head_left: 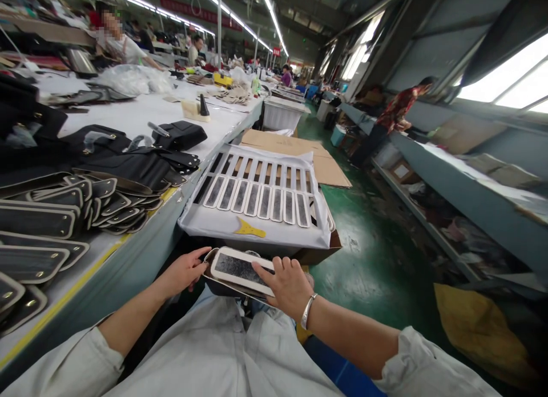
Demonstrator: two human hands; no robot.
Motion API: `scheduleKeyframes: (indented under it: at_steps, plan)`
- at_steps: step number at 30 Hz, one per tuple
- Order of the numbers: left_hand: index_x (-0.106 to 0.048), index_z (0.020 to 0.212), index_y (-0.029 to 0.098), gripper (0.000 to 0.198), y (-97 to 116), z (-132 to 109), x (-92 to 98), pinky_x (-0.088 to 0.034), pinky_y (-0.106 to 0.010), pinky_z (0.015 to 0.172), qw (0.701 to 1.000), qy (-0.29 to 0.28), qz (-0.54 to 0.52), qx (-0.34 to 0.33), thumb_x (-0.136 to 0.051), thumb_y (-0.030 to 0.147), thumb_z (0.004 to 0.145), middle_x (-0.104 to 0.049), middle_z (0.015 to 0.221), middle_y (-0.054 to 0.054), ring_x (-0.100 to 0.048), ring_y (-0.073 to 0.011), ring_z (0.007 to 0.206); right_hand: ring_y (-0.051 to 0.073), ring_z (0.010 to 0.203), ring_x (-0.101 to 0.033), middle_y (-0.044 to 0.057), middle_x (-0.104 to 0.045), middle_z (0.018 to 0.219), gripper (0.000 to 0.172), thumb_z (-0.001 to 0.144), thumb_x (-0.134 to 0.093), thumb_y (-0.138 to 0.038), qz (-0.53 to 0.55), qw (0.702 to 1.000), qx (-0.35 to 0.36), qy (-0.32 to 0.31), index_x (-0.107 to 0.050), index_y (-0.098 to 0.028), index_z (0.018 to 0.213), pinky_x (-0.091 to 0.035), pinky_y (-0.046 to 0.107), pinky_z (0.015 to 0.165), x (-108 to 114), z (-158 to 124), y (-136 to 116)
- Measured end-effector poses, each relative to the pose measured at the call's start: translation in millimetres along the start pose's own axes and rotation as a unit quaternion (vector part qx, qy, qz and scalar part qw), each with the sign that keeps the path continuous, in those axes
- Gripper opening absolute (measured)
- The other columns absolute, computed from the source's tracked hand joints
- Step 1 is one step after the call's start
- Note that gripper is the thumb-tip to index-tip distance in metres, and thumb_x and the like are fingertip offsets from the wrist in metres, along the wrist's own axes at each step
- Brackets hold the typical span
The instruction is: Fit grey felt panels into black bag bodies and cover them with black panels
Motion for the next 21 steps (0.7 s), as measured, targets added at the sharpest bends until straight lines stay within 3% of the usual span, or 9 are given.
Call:
scheduleKeyframes:
  at_steps: [3, 10, 16, 21]
  plan:
    - [-0.035, 0.138, 0.007, 0.072, 1, -1, 2.4, -0.036, -0.020, 0.036, 1.000, -0.001, 0.027, -0.001, -0.051, 0.040, 0.076, -0.045, 0.046, 0.010, -0.042, -0.0103, 0.035, 0.026, 0.081, -0.046, 0.013, -0.052, 0.099, 0.077, 0.073, -0.067, -0.049, -0.007, 1.000, -0.024, -0.008, -0.035, -0.030, 0.140, -0.031, 0.037, 0.062, 2, 4, -9]
    - [-0.036, 0.138, 0.008, 0.068, -2, 2, 2.1, -0.038, -0.020, 0.036, 0.999, -0.007, 0.032, 0.002, -0.048, 0.037, 0.077, -0.047, 0.046, 0.009, -0.043, -0.0105, 0.034, 0.027, 0.082, -0.047, 0.013, -0.053, 0.099, 0.063, 0.079, -0.061, -0.040, -0.003, 0.998, 0.058, 0.034, -0.038, -0.027, 0.137, -0.035, 0.039, 0.064, 4, -6, -19]
    - [-0.033, 0.140, 0.010, 0.069, 5, 2, 1.6, -0.037, -0.020, 0.035, 0.997, 0.015, 0.078, -0.002, -0.048, 0.039, 0.079, -0.044, 0.048, 0.010, -0.042, -0.0108, 0.036, 0.029, 0.085, -0.052, 0.015, -0.055, 0.100, 0.066, 0.069, -0.067, -0.049, 0.040, 0.993, 0.103, -0.049, -0.049, -0.027, 0.128, -0.040, 0.037, 0.064, 4, 19, -13]
    - [-0.026, 0.143, 0.016, 0.067, 11, 3, 6.2, -0.036, -0.021, 0.038, 0.990, 0.002, 0.137, -0.031, -0.043, 0.042, 0.083, -0.040, 0.050, 0.011, -0.041, -0.0108, 0.038, 0.031, 0.085, -0.056, 0.015, -0.055, 0.104, 0.069, 0.069, -0.059, -0.058, 0.093, 0.985, 0.105, -0.098, -0.045, -0.035, 0.132, -0.044, 0.040, 0.066, -7, 34, 0]
Point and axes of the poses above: each hand's wrist, its own z-axis towards the middle knuckle, its own x-axis out of the back of the hand, y = z × x, the point moved 3 cm from there along z, towards the middle knuckle
